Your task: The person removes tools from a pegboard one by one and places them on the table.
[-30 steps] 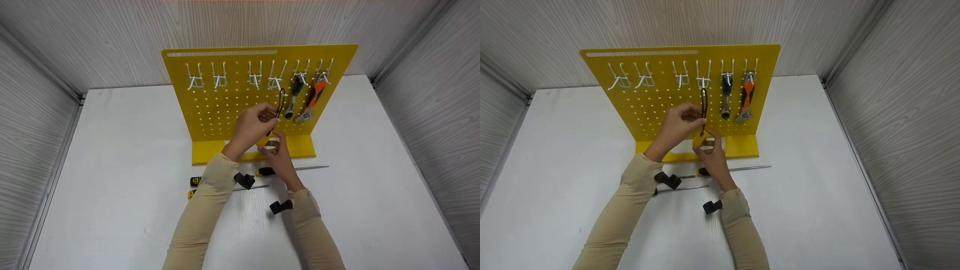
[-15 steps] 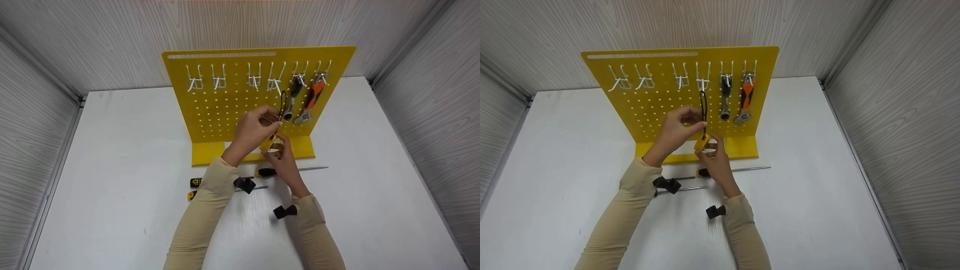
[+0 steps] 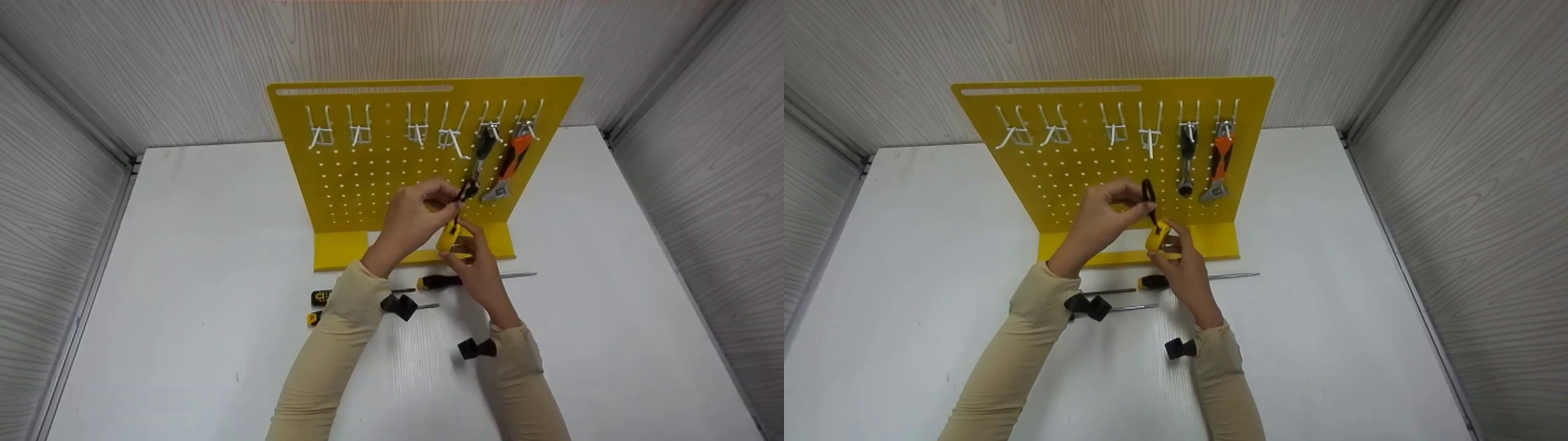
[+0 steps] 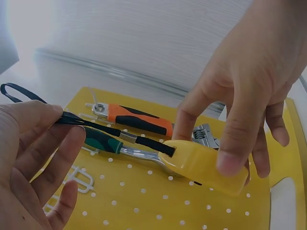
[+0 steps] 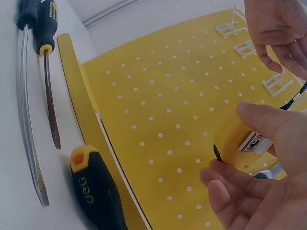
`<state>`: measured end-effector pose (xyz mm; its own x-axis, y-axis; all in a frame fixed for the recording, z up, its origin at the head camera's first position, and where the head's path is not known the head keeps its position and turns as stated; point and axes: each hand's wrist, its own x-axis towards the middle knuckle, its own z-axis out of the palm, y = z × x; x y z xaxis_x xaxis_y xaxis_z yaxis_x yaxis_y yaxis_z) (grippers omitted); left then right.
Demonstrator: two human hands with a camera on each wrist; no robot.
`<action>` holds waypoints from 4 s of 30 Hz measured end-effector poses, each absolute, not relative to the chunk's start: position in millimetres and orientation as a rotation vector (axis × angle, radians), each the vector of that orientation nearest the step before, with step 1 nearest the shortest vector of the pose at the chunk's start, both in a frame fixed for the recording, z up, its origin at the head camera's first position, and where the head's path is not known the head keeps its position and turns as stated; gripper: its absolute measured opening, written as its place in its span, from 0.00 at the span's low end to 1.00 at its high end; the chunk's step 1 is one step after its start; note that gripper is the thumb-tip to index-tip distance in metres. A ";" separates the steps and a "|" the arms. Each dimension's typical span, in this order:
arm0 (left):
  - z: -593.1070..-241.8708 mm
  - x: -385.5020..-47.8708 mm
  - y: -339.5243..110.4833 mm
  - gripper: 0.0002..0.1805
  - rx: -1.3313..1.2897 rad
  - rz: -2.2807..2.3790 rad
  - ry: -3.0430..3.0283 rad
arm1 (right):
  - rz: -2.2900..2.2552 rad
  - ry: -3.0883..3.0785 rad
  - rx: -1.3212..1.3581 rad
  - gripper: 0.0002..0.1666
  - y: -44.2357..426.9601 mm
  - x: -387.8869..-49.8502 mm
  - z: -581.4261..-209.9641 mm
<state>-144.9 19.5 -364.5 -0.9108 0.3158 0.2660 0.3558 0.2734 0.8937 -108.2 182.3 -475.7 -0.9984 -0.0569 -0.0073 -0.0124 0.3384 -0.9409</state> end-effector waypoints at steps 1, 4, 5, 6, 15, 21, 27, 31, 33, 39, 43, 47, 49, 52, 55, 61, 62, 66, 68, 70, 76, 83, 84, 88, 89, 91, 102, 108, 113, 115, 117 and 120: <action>-364.6 -144.4 19.7 0.07 -0.658 -1.749 -2.475 | -1.767 2.553 -0.062 0.39 183.6 -107.5 -476.0; -365.3 -142.5 19.9 0.07 -0.667 -1.759 -2.458 | -1.754 2.582 -0.062 0.39 187.7 -105.5 -476.5; -365.9 -142.2 20.1 0.07 -0.670 -1.770 -2.451 | -1.756 2.587 -0.063 0.39 189.2 -105.0 -476.9; -366.6 -141.7 20.1 0.06 -0.670 -1.778 -2.447 | -1.760 2.591 -0.063 0.39 190.9 -104.5 -477.2; -370.8 -138.6 16.3 0.06 -0.646 -1.799 -2.447 | -1.824 2.641 -0.044 0.39 207.9 -100.6 -477.0; -372.7 -139.0 11.6 0.07 -0.611 -1.796 -2.467 | -1.743 2.696 -0.064 0.39 221.6 -99.1 -473.7; -377.9 -139.3 7.5 0.07 -0.617 -1.733 -2.479 | -1.647 2.751 -0.052 0.40 235.7 -99.0 -467.0; -382.4 -139.6 7.1 0.07 -0.609 -1.710 -2.515 | -1.576 2.770 -0.038 0.40 243.9 -99.2 -463.7; -385.4 -139.3 7.3 0.07 -0.607 -1.707 -2.542 | -1.536 2.788 -0.049 0.40 247.7 -98.6 -463.3; -396.4 -137.1 8.0 0.07 -0.623 -1.735 -2.581 | -1.452 2.844 -0.098 0.40 259.1 -93.9 -462.6; -405.4 -134.9 8.6 0.06 -0.636 -1.743 -2.586 | -1.377 2.862 -0.076 0.40 265.6 -91.1 -461.2; -410.7 -132.4 10.2 0.06 -0.643 -1.745 -2.600 | -1.319 2.870 -0.062 0.40 272.2 -89.0 -461.9; -412.5 -131.3 11.5 0.06 -0.645 -1.748 -2.614 | -1.308 2.880 -0.070 0.40 275.0 -87.3 -462.8; -415.0 -129.8 13.3 0.07 -0.648 -1.747 -2.641 | -1.283 2.918 -0.103 0.40 278.2 -84.3 -464.2; -417.9 -128.7 14.8 0.07 -0.625 -1.755 -2.661 | -1.254 2.950 -0.128 0.40 280.7 -81.7 -464.7; -425.8 -126.5 17.1 0.09 -0.595 -1.782 -2.677 | -1.160 2.985 -0.133 0.40 286.6 -79.1 -463.4; -427.0 -126.1 17.2 0.09 -0.597 -1.786 -2.673 | -1.140 2.991 -0.129 0.40 287.9 -78.7 -463.1; -432.8 -124.8 17.2 0.08 -0.596 -1.778 -2.664 | -1.066 3.010 -0.123 0.40 293.8 -76.7 -461.9; -435.7 -124.3 16.7 0.07 -0.598 -1.767 -2.663 | -1.039 3.019 -0.122 0.40 297.2 -75.4 -461.4; -438.9 -124.2 16.4 0.08 -0.601 -1.750 -2.671 | -1.021 3.022 -0.117 0.39 300.7 -74.0 -461.0; -445.0 -124.0 14.5 0.08 -0.606 -1.695 -2.707 | -0.978 3.012 -0.092 0.39 310.5 -71.5 -460.7; -451.5 -124.7 11.1 0.06 -0.603 -1.657 -2.730 | -0.951 3.044 -0.129 0.39 321.0 -70.5 -464.4; -452.6 -124.6 11.0 0.06 -0.603 -1.651 -2.734 | -0.942 3.044 -0.132 0.39 322.7 -70.1 -464.9; -456.5 -122.3 12.3 0.07 -0.603 -1.652 -2.744 | -0.903 3.014 -0.114 0.39 328.8 -67.4 -465.5; -457.8 -121.5 13.0 0.07 -0.604 -1.653 -2.743 | -0.899 3.002 -0.106 0.39 330.1 -66.7 -465.3; -460.9 -119.4 14.9 0.07 -0.601 -1.657 -2.742 | -0.891 2.981 -0.089 0.39 332.4 -65.2 -464.8; -479.9 -108.5 29.7 0.07 -0.565 -1.575 -2.784 | -0.826 2.943 -0.025 0.39 343.9 -58.1 -466.1; -490.0 -101.6 34.4 0.06 -0.526 -1.602 -2.804 | -0.761 2.904 -0.002 0.39 348.1 -56.5 -467.8; -498.5 -96.1 37.3 0.04 -0.539 -1.621 -2.781 | -0.690 2.879 -0.023 0.39 351.1 -54.9 -469.3; -501.3 -94.3 38.3 0.04 -0.546 -1.604 -2.782 | -0.665 2.865 -0.031 0.39 351.7 -54.5 -470.0; -503.7 -92.7 39.0 0.04 -0.549 -1.580 -2.789 | -0.650 2.837 -0.026 0.38 352.3 -54.7 -470.9; -507.3 -90.8 39.9 0.04 -0.546 -1.545 -2.806 | -0.637 2.788 -0.004 0.38 353.4 -55.2 -472.5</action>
